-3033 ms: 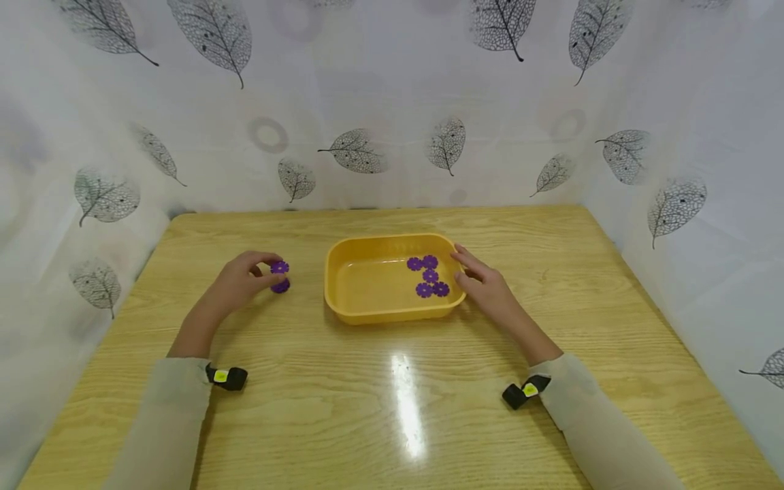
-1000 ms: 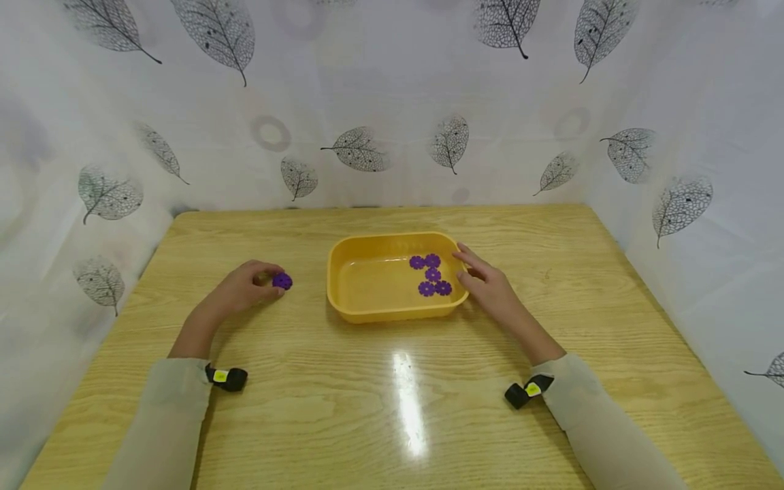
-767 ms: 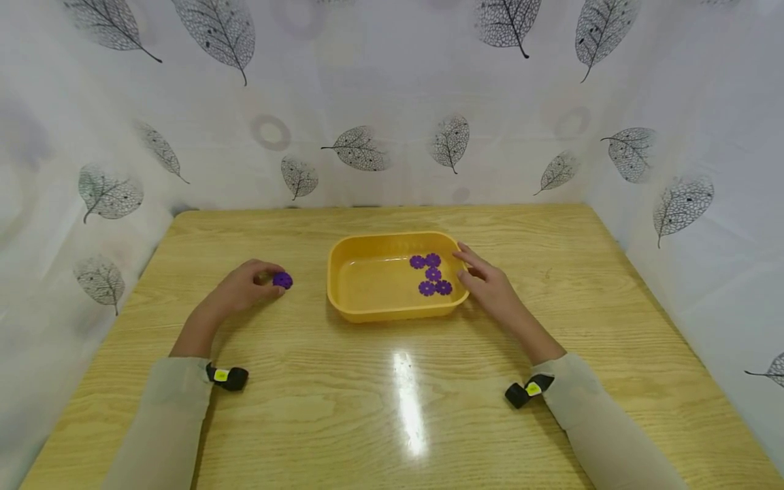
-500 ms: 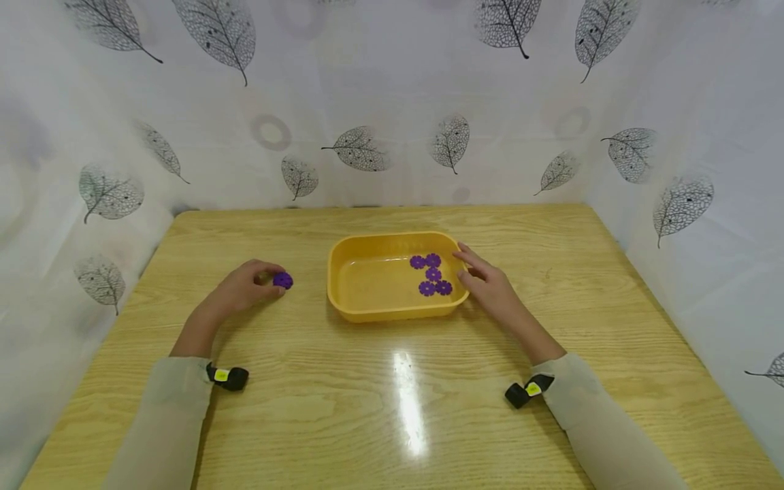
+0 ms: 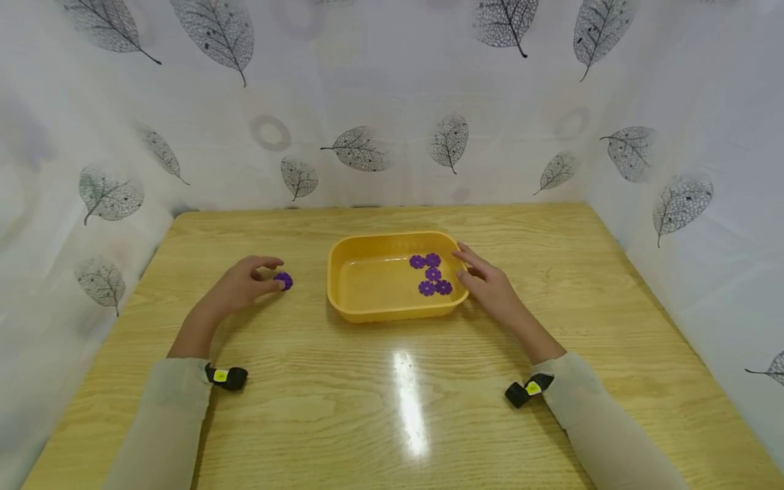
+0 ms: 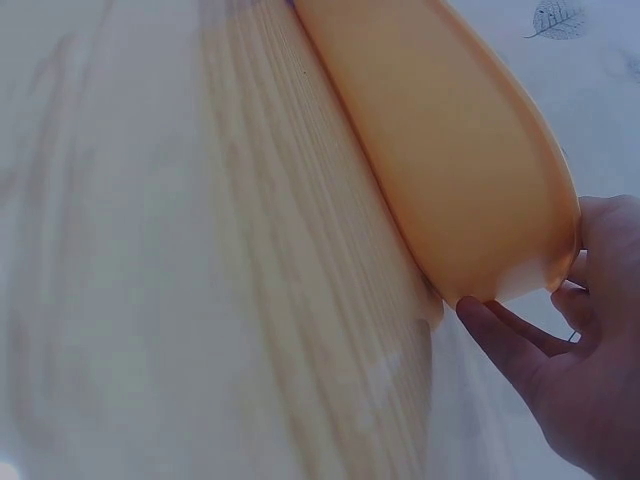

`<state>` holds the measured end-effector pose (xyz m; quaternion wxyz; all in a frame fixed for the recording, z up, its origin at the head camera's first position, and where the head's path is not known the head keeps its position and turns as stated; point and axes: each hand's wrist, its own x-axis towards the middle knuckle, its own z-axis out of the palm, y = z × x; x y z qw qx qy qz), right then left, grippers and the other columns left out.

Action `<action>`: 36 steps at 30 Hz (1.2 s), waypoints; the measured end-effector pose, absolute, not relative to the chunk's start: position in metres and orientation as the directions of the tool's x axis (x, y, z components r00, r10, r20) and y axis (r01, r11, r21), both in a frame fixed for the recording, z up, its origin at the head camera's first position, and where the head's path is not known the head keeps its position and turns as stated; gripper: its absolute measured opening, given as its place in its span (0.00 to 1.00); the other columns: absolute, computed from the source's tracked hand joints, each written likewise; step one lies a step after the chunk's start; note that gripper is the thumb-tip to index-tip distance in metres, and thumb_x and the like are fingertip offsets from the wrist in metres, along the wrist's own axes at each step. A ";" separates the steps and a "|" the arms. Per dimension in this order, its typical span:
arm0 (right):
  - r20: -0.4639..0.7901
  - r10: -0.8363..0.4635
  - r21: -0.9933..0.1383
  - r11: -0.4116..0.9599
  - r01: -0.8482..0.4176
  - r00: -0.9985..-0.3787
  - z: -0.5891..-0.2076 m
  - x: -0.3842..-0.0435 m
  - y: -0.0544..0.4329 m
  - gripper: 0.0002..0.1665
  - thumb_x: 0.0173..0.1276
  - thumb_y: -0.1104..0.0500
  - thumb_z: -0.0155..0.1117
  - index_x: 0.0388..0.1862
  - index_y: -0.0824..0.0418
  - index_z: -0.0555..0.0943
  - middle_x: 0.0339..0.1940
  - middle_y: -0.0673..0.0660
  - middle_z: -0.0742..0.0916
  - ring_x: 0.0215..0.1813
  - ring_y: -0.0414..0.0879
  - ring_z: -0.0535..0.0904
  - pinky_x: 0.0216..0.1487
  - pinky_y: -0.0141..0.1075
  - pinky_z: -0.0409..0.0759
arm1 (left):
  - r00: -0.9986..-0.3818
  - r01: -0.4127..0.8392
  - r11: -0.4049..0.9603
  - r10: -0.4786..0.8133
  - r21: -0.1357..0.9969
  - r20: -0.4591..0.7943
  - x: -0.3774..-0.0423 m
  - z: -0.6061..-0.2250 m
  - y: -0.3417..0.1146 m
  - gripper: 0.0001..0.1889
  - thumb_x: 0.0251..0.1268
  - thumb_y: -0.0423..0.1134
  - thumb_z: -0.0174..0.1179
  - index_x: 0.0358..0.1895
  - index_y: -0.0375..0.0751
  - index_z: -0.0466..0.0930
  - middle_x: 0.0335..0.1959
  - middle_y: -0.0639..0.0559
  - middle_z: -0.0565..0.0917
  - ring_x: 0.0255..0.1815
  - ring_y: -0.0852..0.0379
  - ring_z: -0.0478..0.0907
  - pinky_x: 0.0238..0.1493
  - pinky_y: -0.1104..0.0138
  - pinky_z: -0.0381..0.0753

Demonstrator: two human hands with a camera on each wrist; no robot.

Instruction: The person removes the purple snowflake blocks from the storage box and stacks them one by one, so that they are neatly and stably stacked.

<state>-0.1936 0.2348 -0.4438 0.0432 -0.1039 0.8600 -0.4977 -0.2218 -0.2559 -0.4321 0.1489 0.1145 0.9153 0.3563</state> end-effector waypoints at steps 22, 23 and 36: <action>0.031 -0.212 -0.880 0.457 -0.127 -0.977 -0.444 -0.194 0.232 0.29 0.78 0.49 0.55 0.75 0.52 0.71 0.81 0.40 0.62 0.76 0.55 0.67 0.73 0.53 0.67 | -0.867 0.350 0.545 0.497 0.762 0.043 -0.226 -0.396 -0.140 0.26 0.69 0.49 0.65 0.66 0.42 0.77 0.63 0.43 0.78 0.47 0.49 0.71 0.46 0.58 0.73; 0.029 -0.212 -0.879 0.459 -0.126 -0.977 -0.444 -0.194 0.232 0.29 0.78 0.49 0.55 0.75 0.52 0.71 0.81 0.40 0.62 0.76 0.55 0.67 0.73 0.53 0.67 | -0.859 0.359 0.537 0.509 0.763 0.045 -0.227 -0.395 -0.134 0.26 0.69 0.49 0.65 0.66 0.42 0.77 0.62 0.42 0.78 0.46 0.49 0.71 0.46 0.58 0.73; 0.025 -0.218 -0.882 0.455 -0.124 -0.976 -0.441 -0.192 0.233 0.29 0.79 0.50 0.55 0.76 0.50 0.70 0.81 0.39 0.61 0.77 0.54 0.65 0.74 0.53 0.66 | -0.760 0.410 0.523 0.649 0.747 -0.037 -0.245 -0.406 -0.062 0.26 0.68 0.47 0.66 0.65 0.41 0.77 0.62 0.43 0.80 0.46 0.51 0.75 0.51 0.58 0.78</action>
